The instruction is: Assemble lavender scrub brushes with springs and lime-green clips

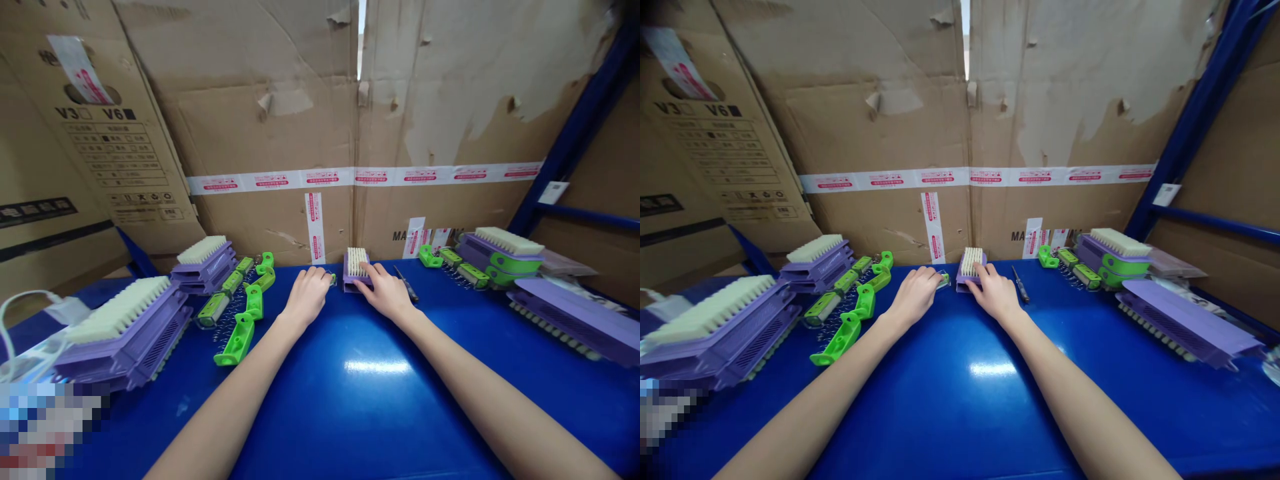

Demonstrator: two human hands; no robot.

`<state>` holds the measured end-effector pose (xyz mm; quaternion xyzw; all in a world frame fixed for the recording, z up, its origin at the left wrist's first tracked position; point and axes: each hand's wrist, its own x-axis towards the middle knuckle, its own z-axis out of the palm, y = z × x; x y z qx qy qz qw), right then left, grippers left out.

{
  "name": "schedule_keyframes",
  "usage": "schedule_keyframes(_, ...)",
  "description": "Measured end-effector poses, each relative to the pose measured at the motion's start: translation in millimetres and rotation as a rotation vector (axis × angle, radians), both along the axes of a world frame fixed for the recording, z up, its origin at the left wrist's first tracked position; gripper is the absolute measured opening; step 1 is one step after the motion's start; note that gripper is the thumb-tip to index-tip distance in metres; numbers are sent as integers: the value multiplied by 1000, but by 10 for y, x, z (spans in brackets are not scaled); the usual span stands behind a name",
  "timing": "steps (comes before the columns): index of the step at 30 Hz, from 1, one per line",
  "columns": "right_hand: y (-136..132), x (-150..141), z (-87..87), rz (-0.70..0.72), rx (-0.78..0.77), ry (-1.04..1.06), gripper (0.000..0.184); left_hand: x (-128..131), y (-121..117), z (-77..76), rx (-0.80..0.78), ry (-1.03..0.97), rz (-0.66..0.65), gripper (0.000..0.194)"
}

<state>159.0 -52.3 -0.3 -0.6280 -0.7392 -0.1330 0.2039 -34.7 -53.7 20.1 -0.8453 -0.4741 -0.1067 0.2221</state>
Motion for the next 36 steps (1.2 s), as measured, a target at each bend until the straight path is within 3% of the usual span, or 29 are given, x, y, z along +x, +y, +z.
schedule_keyframes(10,-11,10,5,6,-4,-5,44,-98,-6,12,193,-123,30,30)
schedule_keyframes(15,-12,9,3,6,0,10,43,45,-156,42,165,-29,-184,28)
schedule_keyframes(20,-16,8,5,12,-7,17,43,195,-208,-74,32,82,-325,22)
schedule_keyframes(25,-14,15,-2,18,-4,21,44,178,-171,-134,-72,84,-250,20)
schedule_keyframes(36,-29,6,21,8,-27,4,44,143,-199,-62,-107,102,-217,23)
